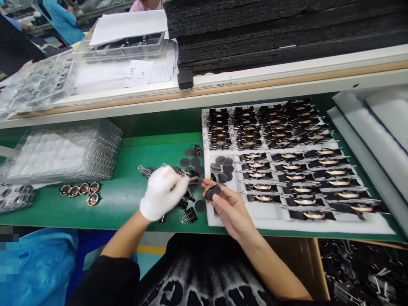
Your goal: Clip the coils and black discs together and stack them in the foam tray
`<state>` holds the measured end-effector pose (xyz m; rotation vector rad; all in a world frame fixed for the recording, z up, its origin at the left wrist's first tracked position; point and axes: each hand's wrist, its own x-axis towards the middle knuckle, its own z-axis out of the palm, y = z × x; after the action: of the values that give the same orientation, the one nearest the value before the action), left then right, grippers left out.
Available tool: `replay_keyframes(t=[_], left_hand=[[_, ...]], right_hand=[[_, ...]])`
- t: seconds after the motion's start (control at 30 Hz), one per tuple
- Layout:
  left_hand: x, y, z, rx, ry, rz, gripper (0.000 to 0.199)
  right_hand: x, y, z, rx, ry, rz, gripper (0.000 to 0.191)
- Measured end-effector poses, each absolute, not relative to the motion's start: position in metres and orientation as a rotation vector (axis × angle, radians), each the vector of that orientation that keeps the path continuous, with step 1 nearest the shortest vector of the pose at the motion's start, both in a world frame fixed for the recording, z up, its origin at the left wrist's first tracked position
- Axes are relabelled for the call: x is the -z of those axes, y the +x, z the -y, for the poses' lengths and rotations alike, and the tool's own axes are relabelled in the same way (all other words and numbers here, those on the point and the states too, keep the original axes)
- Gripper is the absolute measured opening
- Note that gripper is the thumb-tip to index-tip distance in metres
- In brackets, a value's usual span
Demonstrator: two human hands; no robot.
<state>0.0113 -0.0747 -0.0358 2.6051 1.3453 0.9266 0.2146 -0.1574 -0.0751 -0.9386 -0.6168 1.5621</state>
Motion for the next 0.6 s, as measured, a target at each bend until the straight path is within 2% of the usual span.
replay_keyframes(t=[0.13, 0.23, 0.33, 0.43, 0.53, 0.6], left_hand=[[0.041, 0.027, 0.113, -0.974, 2.642, -0.978, 0.026], [0.045, 0.022, 0.113, -0.944, 2.563, -0.980, 0.023], [0.042, 0.017, 0.106, -0.642, 2.334, -1.253, 0.028], [0.033, 0.019, 0.101, -0.265, 2.270, -1.192, 0.024], [0.025, 0.025, 0.098, -0.162, 2.296, -1.097, 0.036], [0.021, 0.030, 0.098, -0.121, 2.185, -1.126, 0.035]], right_hand=[[0.075, 0.212, 0.163, -1.590, -0.874, 0.717, 0.017], [0.081, 0.215, 0.170, -1.527, -0.922, 0.769, 0.017], [0.085, 0.220, 0.173, -1.483, -0.977, 0.793, 0.020], [0.086, 0.223, 0.173, -1.482, -0.997, 0.794, 0.024], [0.084, 0.224, 0.173, -1.513, -0.989, 0.807, 0.024], [0.083, 0.224, 0.173, -1.521, -1.004, 0.802, 0.024]])
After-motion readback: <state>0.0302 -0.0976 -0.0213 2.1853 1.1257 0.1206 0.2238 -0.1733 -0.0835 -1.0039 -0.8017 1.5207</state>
